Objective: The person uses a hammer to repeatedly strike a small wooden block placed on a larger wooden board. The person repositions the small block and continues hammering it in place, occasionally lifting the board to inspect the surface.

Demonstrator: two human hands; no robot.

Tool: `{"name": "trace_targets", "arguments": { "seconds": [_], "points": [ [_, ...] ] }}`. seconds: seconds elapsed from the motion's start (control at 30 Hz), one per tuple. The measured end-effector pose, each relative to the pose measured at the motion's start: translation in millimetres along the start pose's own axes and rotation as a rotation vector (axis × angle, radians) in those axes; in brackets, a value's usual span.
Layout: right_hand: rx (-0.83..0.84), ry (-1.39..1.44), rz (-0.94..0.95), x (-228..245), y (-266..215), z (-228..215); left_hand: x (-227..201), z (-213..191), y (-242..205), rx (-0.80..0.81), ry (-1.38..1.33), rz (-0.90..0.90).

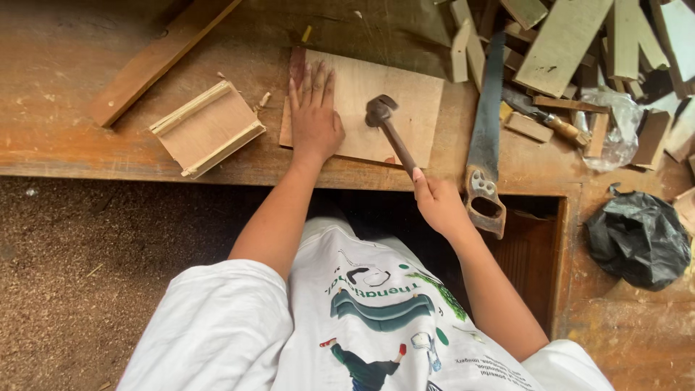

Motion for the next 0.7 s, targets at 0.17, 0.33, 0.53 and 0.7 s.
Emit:
{"name": "trace_targets", "arguments": {
  "seconds": [0.17, 0.33, 0.53, 0.7],
  "points": [
    [0.077, 0.514, 0.200, 6.0, -20.2, -2.0, -5.1, 1.2, -3.0, -0.010, -0.028, 0.004],
    [0.114, 0.745, 0.294, -0.3, -21.7, 2.9, -38.1, 6.0, -10.8, 0.047, -0.176, -0.024],
    [0.094, 0.755, 0.327, -4.9, -12.7, 9.9, -69.0, 6.2, -37.7, 0.020, -0.137, 0.104],
    [0.052, 0.659, 0.270, -7.8, -11.8, 26.1, -72.3, -8.8, -45.8, 0.023, -0.006, 0.217]
  ]
}}
Point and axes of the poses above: each hand's wrist, its own y-axis towards the middle knuckle, its own z-axis out of the palm, x = y × z, the point moved 2 cm from there along y, towards the middle knuckle, and after that the axes turned 2 degrees about z, right-handed, at the moved point
